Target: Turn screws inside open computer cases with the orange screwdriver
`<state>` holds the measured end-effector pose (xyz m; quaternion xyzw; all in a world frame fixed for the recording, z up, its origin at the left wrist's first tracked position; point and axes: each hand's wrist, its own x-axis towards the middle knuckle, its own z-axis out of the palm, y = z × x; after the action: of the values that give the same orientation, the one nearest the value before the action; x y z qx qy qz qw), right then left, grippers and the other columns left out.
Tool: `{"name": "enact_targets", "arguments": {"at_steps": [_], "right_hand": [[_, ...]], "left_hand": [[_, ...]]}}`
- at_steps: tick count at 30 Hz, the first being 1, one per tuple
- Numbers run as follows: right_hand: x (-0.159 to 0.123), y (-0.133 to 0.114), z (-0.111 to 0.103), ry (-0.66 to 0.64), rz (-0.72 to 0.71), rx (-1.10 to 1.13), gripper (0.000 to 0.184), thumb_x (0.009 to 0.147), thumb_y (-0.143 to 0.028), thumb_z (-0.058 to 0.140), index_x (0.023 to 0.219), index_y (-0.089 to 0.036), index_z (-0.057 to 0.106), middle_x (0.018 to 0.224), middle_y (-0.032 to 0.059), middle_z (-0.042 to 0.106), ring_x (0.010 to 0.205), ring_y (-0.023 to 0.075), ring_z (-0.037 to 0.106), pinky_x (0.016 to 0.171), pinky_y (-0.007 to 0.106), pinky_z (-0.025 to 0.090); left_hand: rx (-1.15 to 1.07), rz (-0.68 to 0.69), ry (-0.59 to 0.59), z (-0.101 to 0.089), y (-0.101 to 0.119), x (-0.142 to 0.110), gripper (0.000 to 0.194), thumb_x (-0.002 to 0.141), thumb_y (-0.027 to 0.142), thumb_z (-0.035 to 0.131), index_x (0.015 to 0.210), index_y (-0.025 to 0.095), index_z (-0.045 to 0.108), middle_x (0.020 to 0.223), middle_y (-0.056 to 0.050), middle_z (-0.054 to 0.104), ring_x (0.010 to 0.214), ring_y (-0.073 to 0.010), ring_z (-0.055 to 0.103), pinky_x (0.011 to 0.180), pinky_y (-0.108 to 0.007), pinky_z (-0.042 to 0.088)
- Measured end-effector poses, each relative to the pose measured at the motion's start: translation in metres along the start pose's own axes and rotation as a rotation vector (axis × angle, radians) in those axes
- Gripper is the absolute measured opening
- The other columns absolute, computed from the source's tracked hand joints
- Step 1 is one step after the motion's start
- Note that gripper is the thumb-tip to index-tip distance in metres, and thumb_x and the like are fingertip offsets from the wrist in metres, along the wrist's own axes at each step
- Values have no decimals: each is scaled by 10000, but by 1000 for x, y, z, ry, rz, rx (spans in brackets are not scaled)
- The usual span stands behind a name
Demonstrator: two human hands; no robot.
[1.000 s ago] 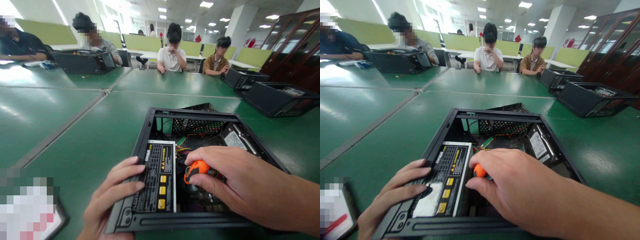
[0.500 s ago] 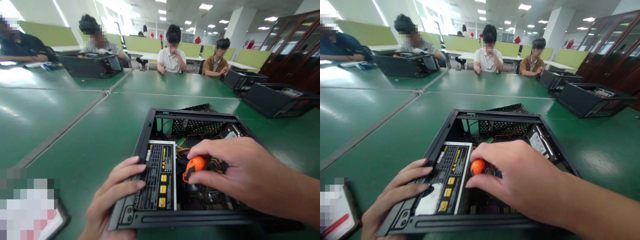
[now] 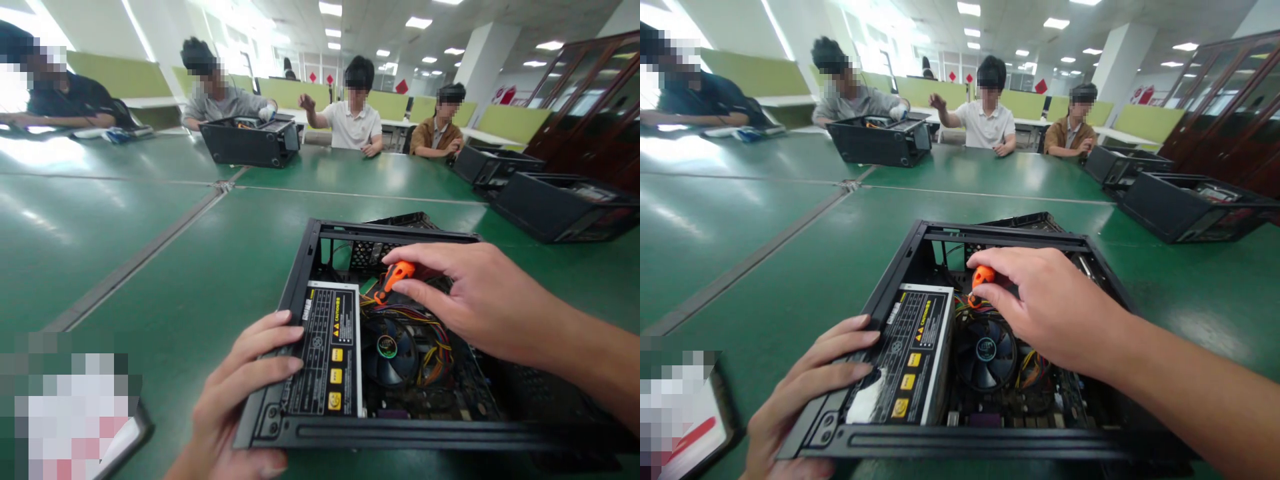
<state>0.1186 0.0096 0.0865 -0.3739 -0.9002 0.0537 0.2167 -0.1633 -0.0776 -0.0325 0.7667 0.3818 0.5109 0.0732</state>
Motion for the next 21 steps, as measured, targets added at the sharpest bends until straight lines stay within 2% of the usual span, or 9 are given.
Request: {"name": "enact_targets", "arguments": {"at_steps": [8,11,14,16,19,21], "right_hand": [[0,1,4,-1,-5,-9,256,931,-240,601,1177,-195,657,1165,7,713,1049,150,657,933,252,471],[5,0,6,2,-7,-20,199,899,-313,652,1057,-201,698,1045,7,741,921,168,681,829,270,492],[12,-2,9,-17,20,-40,220,872,-415,671,904,-201,709,864,1,736,754,181,665,724,301,478],[15,-3,10,-62,25,-5,182,897,-366,642,943,-200,698,879,2,733,769,182,661,730,304,471],[13,-5,2,-113,12,133,216,926,-227,576,1129,-204,647,1100,24,710,969,184,653,845,297,468],[3,-6,-13,-38,63,222,280,934,-217,544,1207,-215,601,1139,37,687,1017,191,637,888,315,465]], "left_hand": [[-7,8,13,1,-1,0,466,816,625,515,1118,299,654,1164,-86,685,1153,-356,595,980,-587,486],[-18,20,20,2,-2,1,469,816,632,517,1118,300,653,1165,-85,681,1154,-356,594,981,-585,487],[-27,48,18,2,-4,3,468,818,625,521,1123,294,651,1171,-87,674,1163,-361,585,981,-587,485],[-33,71,-1,2,-5,3,467,829,608,521,1139,279,641,1188,-93,661,1180,-362,570,991,-585,476],[-39,88,-27,1,-4,4,460,851,579,516,1159,254,624,1222,-101,635,1218,-353,537,1020,-566,453],[-37,81,-46,-4,-1,7,470,850,582,519,1162,248,623,1232,-100,631,1233,-348,525,1033,-550,442]]}}
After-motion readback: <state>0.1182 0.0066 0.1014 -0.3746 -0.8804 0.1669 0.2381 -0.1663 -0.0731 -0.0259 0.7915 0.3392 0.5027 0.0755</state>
